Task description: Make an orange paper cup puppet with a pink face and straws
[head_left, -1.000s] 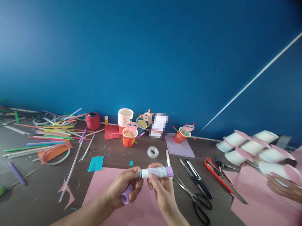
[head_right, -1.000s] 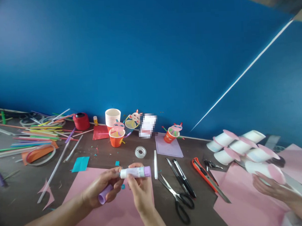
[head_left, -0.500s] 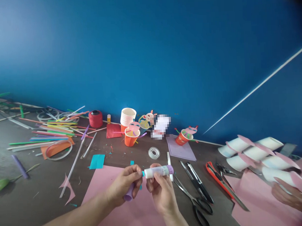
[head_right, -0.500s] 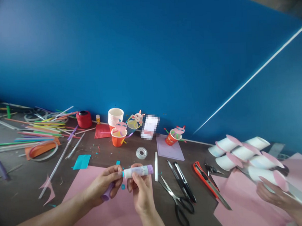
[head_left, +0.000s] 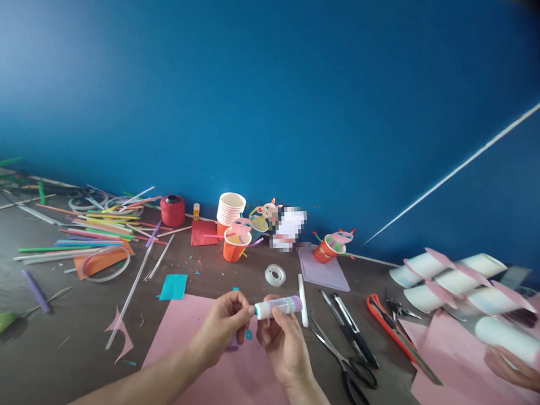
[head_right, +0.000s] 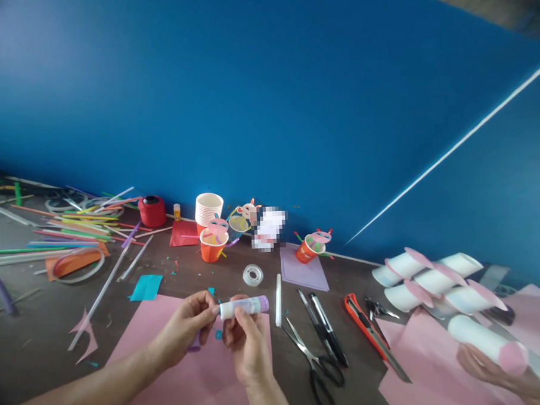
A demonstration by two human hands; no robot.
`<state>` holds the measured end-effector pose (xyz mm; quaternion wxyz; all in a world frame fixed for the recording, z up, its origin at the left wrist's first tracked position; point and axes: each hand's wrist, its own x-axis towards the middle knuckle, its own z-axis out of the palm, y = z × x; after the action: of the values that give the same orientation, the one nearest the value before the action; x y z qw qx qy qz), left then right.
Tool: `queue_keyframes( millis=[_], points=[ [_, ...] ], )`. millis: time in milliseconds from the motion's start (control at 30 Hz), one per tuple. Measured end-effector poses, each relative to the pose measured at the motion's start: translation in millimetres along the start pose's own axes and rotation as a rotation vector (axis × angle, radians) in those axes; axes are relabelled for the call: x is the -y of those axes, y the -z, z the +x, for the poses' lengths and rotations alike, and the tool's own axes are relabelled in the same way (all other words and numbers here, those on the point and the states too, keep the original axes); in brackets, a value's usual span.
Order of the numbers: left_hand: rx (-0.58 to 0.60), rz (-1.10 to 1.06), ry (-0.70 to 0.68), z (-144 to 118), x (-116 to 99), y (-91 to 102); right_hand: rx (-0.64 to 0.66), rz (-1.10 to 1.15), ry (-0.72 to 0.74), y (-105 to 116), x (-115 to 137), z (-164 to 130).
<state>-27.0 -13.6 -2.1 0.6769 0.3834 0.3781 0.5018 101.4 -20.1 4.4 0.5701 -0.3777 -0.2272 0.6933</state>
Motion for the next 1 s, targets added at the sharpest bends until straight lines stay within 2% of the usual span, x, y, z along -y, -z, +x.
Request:
queue_keyframes(
  millis=[167, 467, 833, 1000],
  points=[
    [-0.054, 0.032, -0.052, 0.1, 2.7, 0.8, -0.009, 0.014, -0.023, 0.3, -1.1, 0.4],
    [-0.01, 0.022, -0.045, 1.5, -0.3, 3.3, 0.105, -0.004, -0.001, 2.6, -3.1, -0.3],
    [-0.064, 0.134, -0.109, 1.9, -0.1, 5.0, 0.053, -0.006, -0.013, -2.8, -1.2, -2.1],
    [-0.061, 0.128, -0.092, 1.9, 0.5, 3.7, 0.049, 0.034, -0.039, -1.9, -1.7, -0.5]
  ],
)
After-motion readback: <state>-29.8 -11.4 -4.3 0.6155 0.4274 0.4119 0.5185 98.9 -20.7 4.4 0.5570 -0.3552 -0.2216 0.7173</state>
